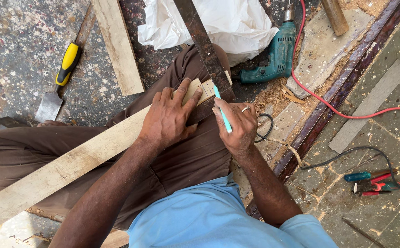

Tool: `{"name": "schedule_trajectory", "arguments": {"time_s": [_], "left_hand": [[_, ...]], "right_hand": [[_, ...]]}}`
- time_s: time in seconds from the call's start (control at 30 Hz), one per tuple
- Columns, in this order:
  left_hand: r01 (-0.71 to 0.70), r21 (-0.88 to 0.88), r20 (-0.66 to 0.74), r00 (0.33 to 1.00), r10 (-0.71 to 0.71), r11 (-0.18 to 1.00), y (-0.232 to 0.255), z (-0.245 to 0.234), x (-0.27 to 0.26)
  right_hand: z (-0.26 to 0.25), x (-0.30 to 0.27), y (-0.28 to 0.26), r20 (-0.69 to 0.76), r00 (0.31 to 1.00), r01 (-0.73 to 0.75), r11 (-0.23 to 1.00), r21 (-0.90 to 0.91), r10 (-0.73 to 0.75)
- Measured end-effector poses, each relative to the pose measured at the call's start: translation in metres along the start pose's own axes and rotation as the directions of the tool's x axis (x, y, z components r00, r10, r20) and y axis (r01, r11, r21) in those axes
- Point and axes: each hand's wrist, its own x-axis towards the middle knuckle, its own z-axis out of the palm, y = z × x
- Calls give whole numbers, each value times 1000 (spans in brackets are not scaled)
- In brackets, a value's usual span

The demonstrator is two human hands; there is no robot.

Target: The person marks measurements on a piece of wood using a square and a pencil while sitting on the floor. They also handle a drill and a chisel nearby.

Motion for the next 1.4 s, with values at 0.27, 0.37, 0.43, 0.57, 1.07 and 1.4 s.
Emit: {"name": "schedule_trajectory", "arguments": {"time_s": [0.27, 0.37, 0.43, 0.57, 1.07, 1.4], "left_hand": [[2, -5, 2, 1000, -2, 1000, 0, 0, 1], [-21, 17, -60, 998, 22, 1000, -3, 2, 0], [-12, -2, -31, 999, 12, 1000, -2, 2, -1], [-9, -8, -32, 999, 8, 1000, 0, 2, 0], [-7, 14, 5, 1000, 7, 1000, -1, 1, 0], [-5, 21, 16, 1000, 5, 1000, 0, 3, -2]], "right_hand": [[5, 8, -5, 24, 999, 30, 990, -136, -27], [8, 11, -5, 28, 998, 54, 987, -152, -50], [5, 11, -8, 21, 999, 48, 980, -192, -45], [-6, 13, -14, 50, 998, 39, 968, -248, -27], [18, 24, 0, 32, 996, 92, 966, -240, -87], [2, -4, 37, -135, 969, -201, 978, 52, 206]]}}
